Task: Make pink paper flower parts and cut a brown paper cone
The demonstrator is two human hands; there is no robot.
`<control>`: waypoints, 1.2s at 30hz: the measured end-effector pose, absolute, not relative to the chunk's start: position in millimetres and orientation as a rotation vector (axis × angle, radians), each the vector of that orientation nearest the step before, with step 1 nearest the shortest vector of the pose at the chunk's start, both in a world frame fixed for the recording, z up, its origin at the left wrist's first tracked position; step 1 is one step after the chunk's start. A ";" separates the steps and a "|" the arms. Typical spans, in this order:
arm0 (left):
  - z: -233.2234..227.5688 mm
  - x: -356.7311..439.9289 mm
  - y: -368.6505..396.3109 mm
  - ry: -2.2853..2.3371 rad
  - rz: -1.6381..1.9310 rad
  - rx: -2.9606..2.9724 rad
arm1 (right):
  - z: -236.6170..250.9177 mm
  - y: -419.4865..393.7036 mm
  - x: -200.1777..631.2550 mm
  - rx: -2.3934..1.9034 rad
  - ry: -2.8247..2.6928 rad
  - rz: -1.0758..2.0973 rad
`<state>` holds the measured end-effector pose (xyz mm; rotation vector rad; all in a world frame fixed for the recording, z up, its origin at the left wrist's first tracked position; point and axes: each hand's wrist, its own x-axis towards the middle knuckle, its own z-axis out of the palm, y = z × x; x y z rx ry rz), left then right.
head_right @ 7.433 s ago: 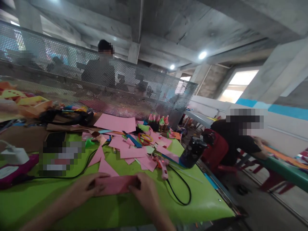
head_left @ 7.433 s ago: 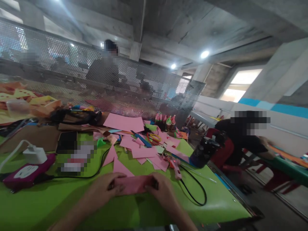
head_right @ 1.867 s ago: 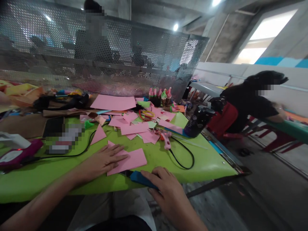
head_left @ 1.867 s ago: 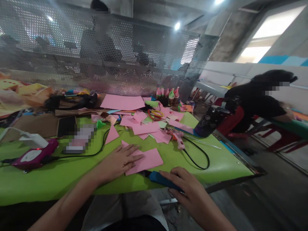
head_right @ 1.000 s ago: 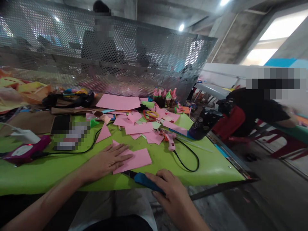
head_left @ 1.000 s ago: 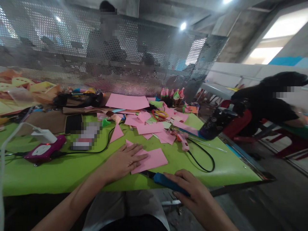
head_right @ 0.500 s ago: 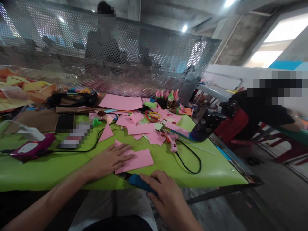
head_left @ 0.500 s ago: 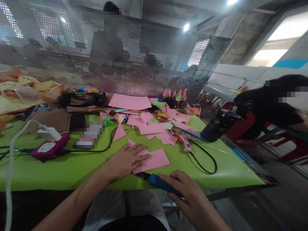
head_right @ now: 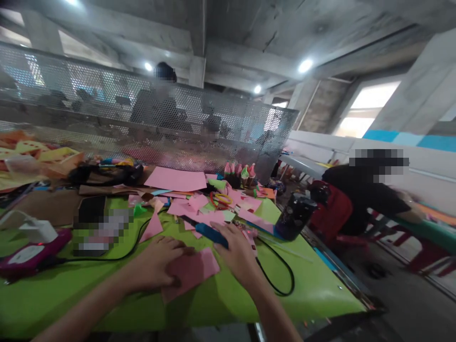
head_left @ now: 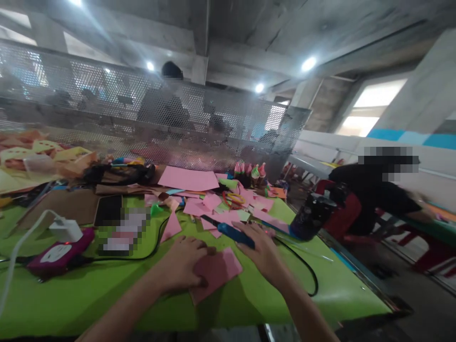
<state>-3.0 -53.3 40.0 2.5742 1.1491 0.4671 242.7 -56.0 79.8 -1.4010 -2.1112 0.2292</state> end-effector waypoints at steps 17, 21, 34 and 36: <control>17.6 -12.7 -23.0 1.379 0.874 1.980 | 55.7 21.4 192.8 -1.254 -2.035 0.560; 13.6 -14.0 -21.2 1.251 1.025 1.814 | 52.5 21.5 192.5 -1.159 -1.555 0.785; 24.0 -21.1 -28.8 1.103 1.388 1.281 | 49.0 23.4 217.6 -1.349 -1.294 0.714; 22.5 -21.6 -27.9 1.123 1.413 1.259 | 54.0 7.6 209.4 -1.366 -1.402 0.647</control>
